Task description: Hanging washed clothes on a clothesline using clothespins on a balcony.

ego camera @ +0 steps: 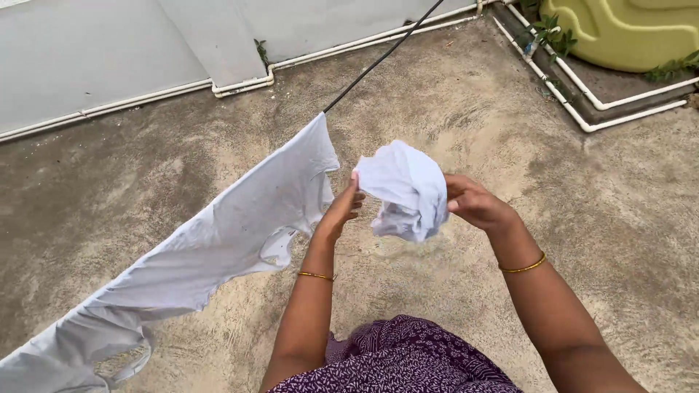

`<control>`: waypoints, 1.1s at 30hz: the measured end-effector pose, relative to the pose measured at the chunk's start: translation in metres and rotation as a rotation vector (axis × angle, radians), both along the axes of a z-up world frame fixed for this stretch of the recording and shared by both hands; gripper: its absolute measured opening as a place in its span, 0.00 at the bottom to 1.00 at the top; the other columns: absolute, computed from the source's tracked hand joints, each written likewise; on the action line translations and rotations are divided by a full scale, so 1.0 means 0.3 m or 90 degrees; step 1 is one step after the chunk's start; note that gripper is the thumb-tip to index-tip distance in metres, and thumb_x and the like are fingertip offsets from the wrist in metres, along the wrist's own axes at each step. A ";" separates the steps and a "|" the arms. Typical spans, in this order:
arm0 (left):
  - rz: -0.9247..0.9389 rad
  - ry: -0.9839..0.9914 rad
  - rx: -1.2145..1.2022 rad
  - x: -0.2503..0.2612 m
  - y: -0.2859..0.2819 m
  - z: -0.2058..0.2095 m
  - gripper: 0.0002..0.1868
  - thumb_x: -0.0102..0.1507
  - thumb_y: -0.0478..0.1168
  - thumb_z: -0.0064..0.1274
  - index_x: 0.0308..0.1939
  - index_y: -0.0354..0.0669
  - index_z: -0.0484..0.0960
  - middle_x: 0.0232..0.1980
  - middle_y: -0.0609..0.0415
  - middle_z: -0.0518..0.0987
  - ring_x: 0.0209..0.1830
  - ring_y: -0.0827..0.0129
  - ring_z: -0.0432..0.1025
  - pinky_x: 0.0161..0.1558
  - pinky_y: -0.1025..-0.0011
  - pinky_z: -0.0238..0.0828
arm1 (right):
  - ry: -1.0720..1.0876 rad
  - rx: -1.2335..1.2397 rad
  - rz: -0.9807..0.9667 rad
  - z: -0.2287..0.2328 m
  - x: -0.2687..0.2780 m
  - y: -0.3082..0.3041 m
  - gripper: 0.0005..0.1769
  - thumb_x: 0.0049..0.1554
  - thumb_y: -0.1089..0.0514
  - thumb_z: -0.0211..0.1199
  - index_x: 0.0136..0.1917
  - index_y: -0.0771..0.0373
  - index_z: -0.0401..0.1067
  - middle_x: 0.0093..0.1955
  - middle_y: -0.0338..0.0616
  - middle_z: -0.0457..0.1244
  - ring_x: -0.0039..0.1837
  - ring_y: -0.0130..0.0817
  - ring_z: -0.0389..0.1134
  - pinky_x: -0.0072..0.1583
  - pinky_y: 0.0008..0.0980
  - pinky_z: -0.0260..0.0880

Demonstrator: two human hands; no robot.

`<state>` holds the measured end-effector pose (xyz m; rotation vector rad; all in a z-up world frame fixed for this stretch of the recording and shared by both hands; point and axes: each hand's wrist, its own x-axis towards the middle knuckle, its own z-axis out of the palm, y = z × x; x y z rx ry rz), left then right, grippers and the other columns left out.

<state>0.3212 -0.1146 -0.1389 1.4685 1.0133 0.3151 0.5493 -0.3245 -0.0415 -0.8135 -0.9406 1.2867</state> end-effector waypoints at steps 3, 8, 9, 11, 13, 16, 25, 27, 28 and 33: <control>0.030 -0.233 -0.367 0.115 -0.122 0.119 0.39 0.67 0.73 0.24 0.72 0.55 0.62 0.66 0.59 0.76 0.62 0.67 0.73 0.62 0.58 0.67 | -0.091 0.094 0.204 -0.066 0.108 0.018 0.31 0.56 0.50 0.62 0.68 0.71 0.70 0.61 0.52 0.70 0.64 0.40 0.72 0.67 0.38 0.71; 0.086 -0.556 -0.135 0.293 -0.171 0.106 0.30 0.71 0.58 0.41 0.65 0.37 0.77 0.61 0.50 0.82 0.60 0.65 0.77 0.64 0.64 0.71 | -0.451 -0.268 0.036 -0.020 0.155 0.048 0.28 0.61 0.41 0.66 0.60 0.68 0.77 0.39 0.58 0.62 0.42 0.41 0.57 0.46 0.42 0.54; 0.090 -0.558 -0.135 0.315 -0.191 0.122 0.30 0.71 0.58 0.41 0.65 0.37 0.77 0.61 0.50 0.82 0.60 0.65 0.77 0.64 0.64 0.71 | -0.453 -0.269 0.040 0.002 0.141 0.056 0.28 0.61 0.41 0.66 0.60 0.68 0.77 0.39 0.58 0.62 0.42 0.41 0.57 0.46 0.42 0.54; 0.088 -0.408 0.076 0.357 -0.218 0.159 0.24 0.70 0.53 0.49 0.59 0.36 0.80 0.51 0.49 0.84 0.50 0.63 0.77 0.55 0.61 0.73 | -0.467 -0.029 -0.196 0.049 0.108 0.081 0.26 0.57 0.42 0.65 0.57 0.63 0.68 0.53 0.38 0.67 0.56 0.24 0.69 0.55 0.30 0.71; 0.082 -0.237 0.289 0.365 -0.269 0.274 0.22 0.68 0.52 0.52 0.54 0.38 0.83 0.46 0.49 0.84 0.46 0.60 0.77 0.52 0.60 0.72 | -0.402 0.053 -0.224 0.019 0.129 0.105 0.25 0.59 0.45 0.67 0.59 0.64 0.67 0.54 0.40 0.67 0.56 0.25 0.68 0.57 0.29 0.71; 0.090 -0.066 0.565 0.372 -0.265 0.320 0.19 0.64 0.52 0.56 0.51 0.44 0.85 0.43 0.50 0.84 0.45 0.58 0.77 0.49 0.59 0.71 | -0.415 0.104 -0.283 -0.017 0.153 0.143 0.21 0.61 0.51 0.67 0.61 0.65 0.70 0.53 0.42 0.68 0.55 0.27 0.69 0.57 0.29 0.72; 0.043 -0.021 0.483 0.264 0.071 0.278 0.39 0.53 0.64 0.68 0.48 0.33 0.72 0.44 0.45 0.80 0.53 0.51 0.72 0.53 0.54 0.68 | -0.171 0.025 -0.453 -0.029 0.372 0.324 0.12 0.72 0.53 0.56 0.61 0.65 0.66 0.51 0.38 0.65 0.53 0.23 0.65 0.58 0.29 0.70; 0.050 -0.034 0.545 0.217 0.147 0.238 0.42 0.53 0.62 0.68 0.52 0.31 0.69 0.46 0.46 0.82 0.54 0.50 0.70 0.54 0.50 0.65 | -0.123 0.035 -0.428 0.063 0.382 0.339 0.14 0.72 0.52 0.58 0.62 0.64 0.65 0.53 0.37 0.65 0.56 0.22 0.65 0.61 0.28 0.68; 0.075 0.028 0.611 0.197 0.181 0.233 0.36 0.56 0.61 0.67 0.49 0.36 0.71 0.47 0.46 0.82 0.55 0.51 0.71 0.55 0.51 0.67 | -0.253 0.050 -0.351 0.140 0.367 0.340 0.24 0.63 0.51 0.65 0.65 0.62 0.61 0.54 0.38 0.64 0.56 0.25 0.65 0.59 0.32 0.68; 0.145 0.112 0.383 0.102 0.256 0.462 0.36 0.62 0.61 0.61 0.59 0.38 0.68 0.43 0.44 0.82 0.44 0.56 0.76 0.48 0.59 0.71 | -0.774 -0.077 -0.198 0.231 0.413 0.384 0.46 0.40 0.47 0.78 0.69 0.60 0.66 0.54 0.50 0.68 0.57 0.40 0.68 0.54 0.42 0.68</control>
